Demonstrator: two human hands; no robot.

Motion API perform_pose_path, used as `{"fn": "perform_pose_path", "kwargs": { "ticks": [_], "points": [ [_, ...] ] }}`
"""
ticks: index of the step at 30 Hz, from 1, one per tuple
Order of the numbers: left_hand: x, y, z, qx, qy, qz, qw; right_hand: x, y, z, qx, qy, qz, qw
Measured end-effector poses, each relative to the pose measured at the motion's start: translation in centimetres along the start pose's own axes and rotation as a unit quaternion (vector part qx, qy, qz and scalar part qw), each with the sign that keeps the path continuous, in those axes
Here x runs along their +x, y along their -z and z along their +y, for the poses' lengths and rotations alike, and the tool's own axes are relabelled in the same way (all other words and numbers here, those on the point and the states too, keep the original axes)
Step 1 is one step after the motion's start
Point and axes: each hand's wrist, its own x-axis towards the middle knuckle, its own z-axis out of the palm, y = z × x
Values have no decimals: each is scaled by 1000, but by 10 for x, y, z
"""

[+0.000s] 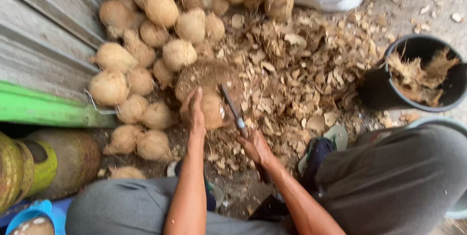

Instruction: The person sits on the ground and uses a machete to peel the husk off coconuts. They repeatedly strike the coconut against a wooden stump to remove the outer layer, then place the peeled coconut into a nearby crate.

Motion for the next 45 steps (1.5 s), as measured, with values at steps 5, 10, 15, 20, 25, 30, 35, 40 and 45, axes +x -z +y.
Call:
{"fn": "perform_pose_path", "kwargs": {
  "ticks": [5, 10, 15, 20, 25, 30, 35, 40, 45],
  "points": [
    [11, -8, -9, 20, 53, 58, 997, -14, 8, -19, 68, 58, 33, 995],
    [10, -13, -18, -40, 35, 55, 997, -22, 6, -31, 153, 127, 36, 979],
    [13, -18, 2, -16, -7, 79, 997, -21, 0, -44, 15, 99, 54, 993],
    [-7, -11, 1, -2, 26, 64, 998, -18, -10, -20, -17, 138, 90, 986],
    [-3, -25, 15, 29, -15, 98, 995, 16, -9, -1, -25, 93, 52, 994],
    [-6, -15, 6, 33, -14, 72, 997, 15, -12, 17, -24, 58, 41, 997],
    [-4, 0, -28, -7, -97, 34, 995, 5, 3, 27, -48, 26, -16, 998],
    [21, 6, -28, -39, -10, 17, 999, 12, 5, 13, 31, 28, -43, 998],
    [2, 18, -19, -21, 113, -9, 993, -5, -19, 27, -15, 94, -26, 995]
  ]
}}
